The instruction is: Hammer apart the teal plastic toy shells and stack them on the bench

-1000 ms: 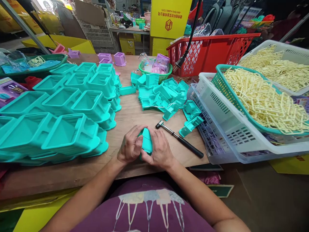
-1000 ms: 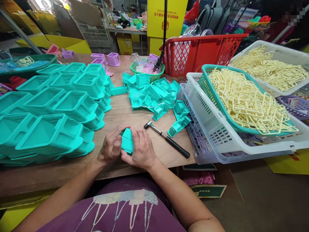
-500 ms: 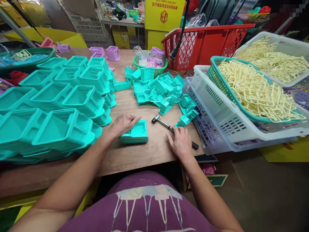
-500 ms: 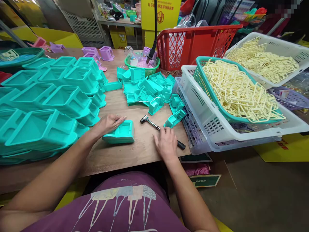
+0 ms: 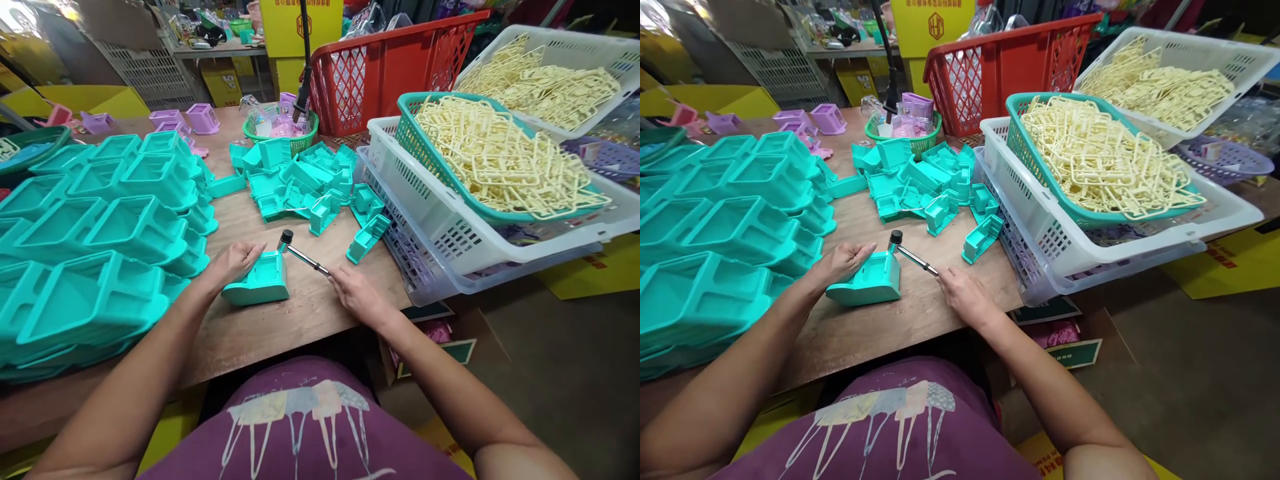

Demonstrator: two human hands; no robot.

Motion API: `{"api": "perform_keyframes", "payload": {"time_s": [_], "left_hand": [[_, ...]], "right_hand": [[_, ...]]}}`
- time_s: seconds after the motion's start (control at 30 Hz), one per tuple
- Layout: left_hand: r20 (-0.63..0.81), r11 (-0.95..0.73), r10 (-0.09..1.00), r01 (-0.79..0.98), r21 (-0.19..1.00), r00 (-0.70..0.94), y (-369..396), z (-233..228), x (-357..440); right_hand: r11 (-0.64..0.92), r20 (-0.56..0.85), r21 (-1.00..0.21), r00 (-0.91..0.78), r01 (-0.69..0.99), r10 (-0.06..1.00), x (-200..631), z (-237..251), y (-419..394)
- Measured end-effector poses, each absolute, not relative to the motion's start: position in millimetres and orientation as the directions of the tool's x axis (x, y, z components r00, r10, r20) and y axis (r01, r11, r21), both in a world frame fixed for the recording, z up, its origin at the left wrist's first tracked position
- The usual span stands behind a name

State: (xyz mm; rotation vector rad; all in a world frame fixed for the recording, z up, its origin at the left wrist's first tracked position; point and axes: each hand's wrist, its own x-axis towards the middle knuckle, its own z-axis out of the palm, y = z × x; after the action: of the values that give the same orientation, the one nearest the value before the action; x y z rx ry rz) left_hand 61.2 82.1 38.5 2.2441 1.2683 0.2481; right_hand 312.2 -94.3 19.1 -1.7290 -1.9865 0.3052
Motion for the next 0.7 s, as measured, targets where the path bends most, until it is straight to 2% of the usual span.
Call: {"api": "perform_keyframes", "payload": {"time_s": [0.03, 0.17, 0.27, 0.43, 0.53, 0.7], "left_hand": [[-0.102, -0.407, 0.839, 0.741, 0.534, 0.534, 82.8, 37.7, 61.1], [-0.118, -0.418, 0.836, 0.762, 0.494, 0.536, 85.8, 33.9, 60.1], [-0.112, -0.417, 0.843, 0.770, 0.483, 0.526, 86.5, 32.9, 59.8], [-0.119, -0.398, 0.847, 0.767, 0.503, 0.518, 83.0, 36.9, 61.4], [-0.095, -0.376, 0.871, 0.777, 0.506, 0.483, 80.6, 36.7, 62.5], [-0.010, -0.286, 0.939, 0.799, 0.529, 0.343, 78.4, 28.9, 67.7]], "right_hand": [[0.168, 0.186, -0.442, -0.094, 0.881, 0.978, 312.9, 20.8, -95.3], [0.168, 0.239, -0.381, -0.078, 0.909, 0.968, 313.5, 25.5, -96.5], [0.190, 0.173, -0.349, -0.137, 0.918, 0.975, 312.4, 26.8, -100.2], [0.267, 0.284, -0.392, -0.161, 0.880, 0.945, 312.9, 27.1, -120.6], [0.323, 0.264, -0.372, -0.235, 0.870, 0.936, 312.8, 23.3, -133.1], [0.336, 0.299, -0.383, -0.229, 0.860, 0.926, 313.0, 18.9, -139.7]]}}
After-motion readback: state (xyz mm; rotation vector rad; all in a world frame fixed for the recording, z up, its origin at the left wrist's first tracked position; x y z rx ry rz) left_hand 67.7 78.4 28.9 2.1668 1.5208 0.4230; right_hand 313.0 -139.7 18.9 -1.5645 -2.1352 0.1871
